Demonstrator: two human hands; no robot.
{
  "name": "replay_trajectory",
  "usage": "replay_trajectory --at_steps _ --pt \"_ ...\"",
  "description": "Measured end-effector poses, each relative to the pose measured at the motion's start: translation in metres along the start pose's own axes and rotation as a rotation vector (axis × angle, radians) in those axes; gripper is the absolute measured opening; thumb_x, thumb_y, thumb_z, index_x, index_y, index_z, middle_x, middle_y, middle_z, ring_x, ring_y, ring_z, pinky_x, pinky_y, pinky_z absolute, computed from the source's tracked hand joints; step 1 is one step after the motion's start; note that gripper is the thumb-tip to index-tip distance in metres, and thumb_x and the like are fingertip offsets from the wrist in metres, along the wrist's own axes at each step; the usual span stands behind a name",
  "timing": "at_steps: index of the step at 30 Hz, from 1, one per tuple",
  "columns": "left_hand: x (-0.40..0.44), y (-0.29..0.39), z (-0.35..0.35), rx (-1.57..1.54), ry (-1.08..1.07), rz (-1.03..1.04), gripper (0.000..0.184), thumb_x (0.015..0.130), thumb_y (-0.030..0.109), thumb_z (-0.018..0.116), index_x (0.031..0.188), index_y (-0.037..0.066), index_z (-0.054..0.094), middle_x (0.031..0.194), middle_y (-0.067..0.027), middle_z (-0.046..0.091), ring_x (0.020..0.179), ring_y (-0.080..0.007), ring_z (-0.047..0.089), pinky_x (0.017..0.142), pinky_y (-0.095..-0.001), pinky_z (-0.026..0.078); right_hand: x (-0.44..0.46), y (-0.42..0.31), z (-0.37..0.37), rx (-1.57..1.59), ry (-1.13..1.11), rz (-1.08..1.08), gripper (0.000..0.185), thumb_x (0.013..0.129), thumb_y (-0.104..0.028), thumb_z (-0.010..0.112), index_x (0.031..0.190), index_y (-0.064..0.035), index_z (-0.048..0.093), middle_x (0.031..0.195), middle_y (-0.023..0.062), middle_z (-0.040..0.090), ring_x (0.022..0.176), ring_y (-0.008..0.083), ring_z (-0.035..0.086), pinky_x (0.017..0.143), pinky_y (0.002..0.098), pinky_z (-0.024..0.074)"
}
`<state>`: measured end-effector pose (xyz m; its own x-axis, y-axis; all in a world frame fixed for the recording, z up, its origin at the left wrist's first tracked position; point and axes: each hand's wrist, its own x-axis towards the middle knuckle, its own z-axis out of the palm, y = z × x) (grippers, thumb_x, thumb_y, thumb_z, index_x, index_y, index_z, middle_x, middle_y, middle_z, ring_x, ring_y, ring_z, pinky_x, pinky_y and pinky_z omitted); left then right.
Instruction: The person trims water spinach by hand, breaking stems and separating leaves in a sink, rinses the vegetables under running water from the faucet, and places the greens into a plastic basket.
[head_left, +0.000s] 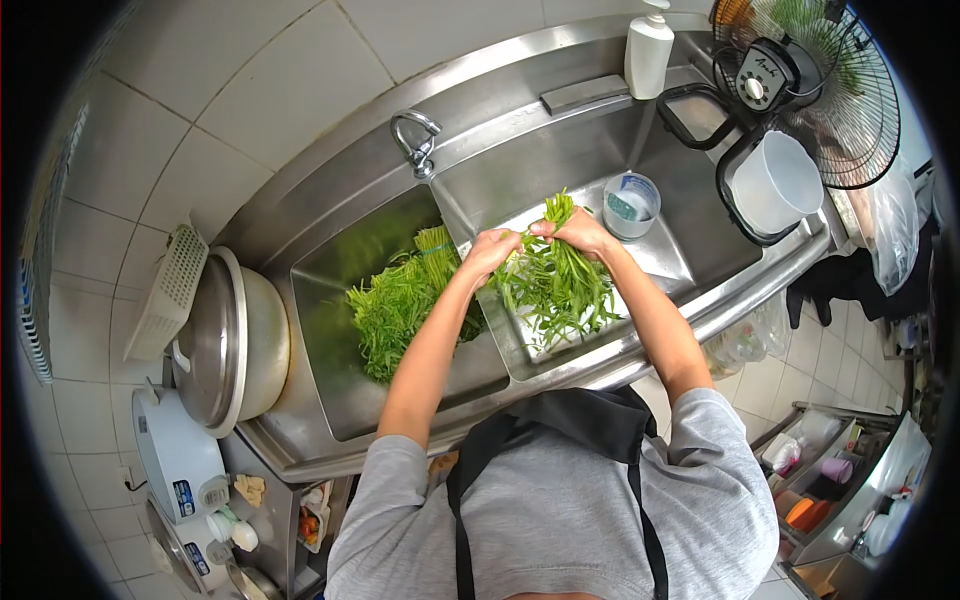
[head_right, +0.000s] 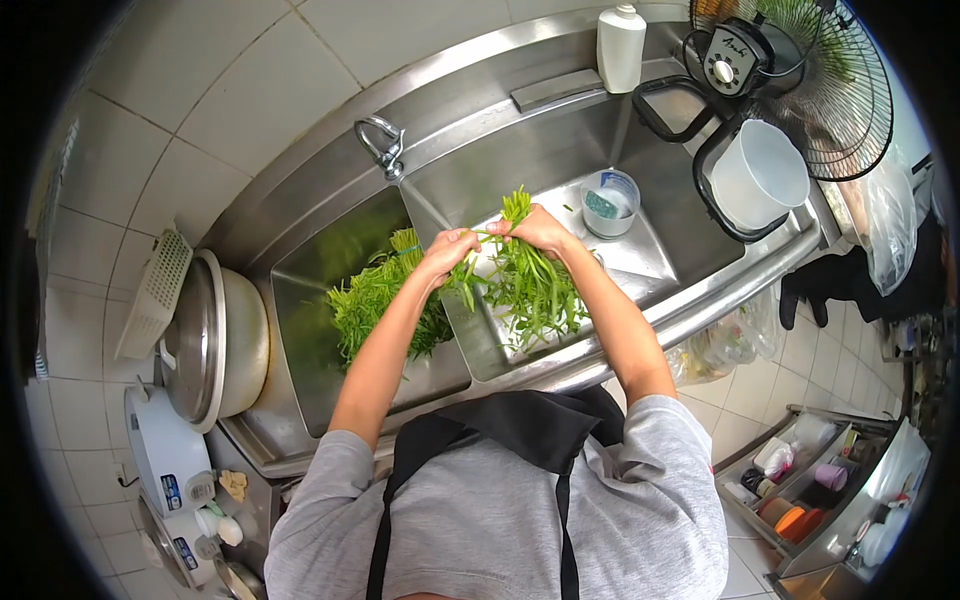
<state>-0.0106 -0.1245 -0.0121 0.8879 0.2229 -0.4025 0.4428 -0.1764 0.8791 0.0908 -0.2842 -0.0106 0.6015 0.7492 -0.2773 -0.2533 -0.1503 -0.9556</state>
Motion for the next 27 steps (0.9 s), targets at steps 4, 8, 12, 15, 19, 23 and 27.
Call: replay_trajectory --at_steps 4,8,12,15,19,23,27 --pt "0.028 -0.048 0.004 -0.633 0.336 -0.209 0.026 0.08 0.027 0.046 0.082 0.002 0.055 0.065 -0.0017 0.047 0.06 -0.0104 0.044 0.055 -0.0276 0.038 0.001 0.005 0.009 -0.089 0.178 -0.032 0.026 0.065 -0.025 0.075 0.07 -0.0046 0.06 0.059 0.0005 0.054 0.054 0.0077 0.048 0.048 0.0236 0.037" --pt "0.012 -0.036 0.006 -0.425 0.281 0.1 0.026 0.084 0.029 0.049 0.086 0.003 0.051 0.06 0.0002 0.04 0.05 -0.0096 0.037 0.047 -0.0241 0.035 0.004 0.004 0.0 0.006 0.122 0.041 0.027 0.067 -0.026 0.075 0.068 -0.0043 0.059 0.058 -0.0005 0.052 0.053 0.008 0.046 0.048 0.0239 0.0368" --pt "0.007 -0.012 0.008 0.413 0.095 0.351 0.038 0.083 0.04 0.052 0.089 0.003 0.057 0.062 -0.0067 0.051 0.056 -0.0142 0.048 0.056 -0.0304 0.041 0.017 0.014 -0.006 0.081 -0.084 0.064 0.027 0.069 -0.025 0.074 0.073 -0.004 0.059 0.067 0.001 0.055 0.059 0.0085 0.049 0.051 0.0242 0.0396" --pt "-0.002 0.005 -0.004 0.432 0.228 0.219 0.036 0.081 0.04 0.053 0.09 0.006 0.059 0.072 -0.0176 0.059 0.072 -0.0291 0.057 0.065 -0.0387 0.044 0.009 0.014 -0.019 0.081 -0.129 0.111 0.025 0.073 -0.018 0.07 0.086 -0.0023 0.056 0.073 0.0031 0.056 0.069 0.0109 0.054 0.06 0.0257 0.0477" --pt "-0.009 0.002 -0.012 0.62 0.387 0.167 0.034 0.079 0.041 0.056 0.09 0.01 0.06 0.077 -0.0217 0.061 0.077 -0.0343 0.06 0.067 -0.0429 0.045 0.008 0.03 -0.046 0.211 -0.004 0.192 0.023 0.076 -0.015 0.067 0.09 -0.0008 0.056 0.077 0.007 0.06 0.069 0.0144 0.058 0.057 0.0296 0.0511" --pt "-0.014 0.006 0.024 0.631 0.259 0.148 0.038 0.074 0.045 0.06 0.085 0.01 0.062 0.072 -0.0168 0.062 0.073 -0.0325 0.061 0.066 -0.0431 0.046 0.012 0.038 -0.045 0.252 0.194 0.169 0.022 0.075 -0.015 0.067 0.086 0.0004 0.056 0.076 0.0092 0.061 0.065 0.016 0.058 0.055 0.0311 0.0514" --pt "-0.018 0.014 0.063 0.713 0.111 0.154 0.038 0.07 0.045 0.062 0.083 0.01 0.063 0.072 -0.0177 0.062 0.074 -0.0334 0.06 0.067 -0.0438 0.046 0.015 0.033 -0.025 0.291 0.304 0.155 0.021 0.076 -0.014 0.067 0.086 0.0008 0.056 0.076 0.0097 0.061 0.064 0.0166 0.058 0.053 0.0318 0.0505"
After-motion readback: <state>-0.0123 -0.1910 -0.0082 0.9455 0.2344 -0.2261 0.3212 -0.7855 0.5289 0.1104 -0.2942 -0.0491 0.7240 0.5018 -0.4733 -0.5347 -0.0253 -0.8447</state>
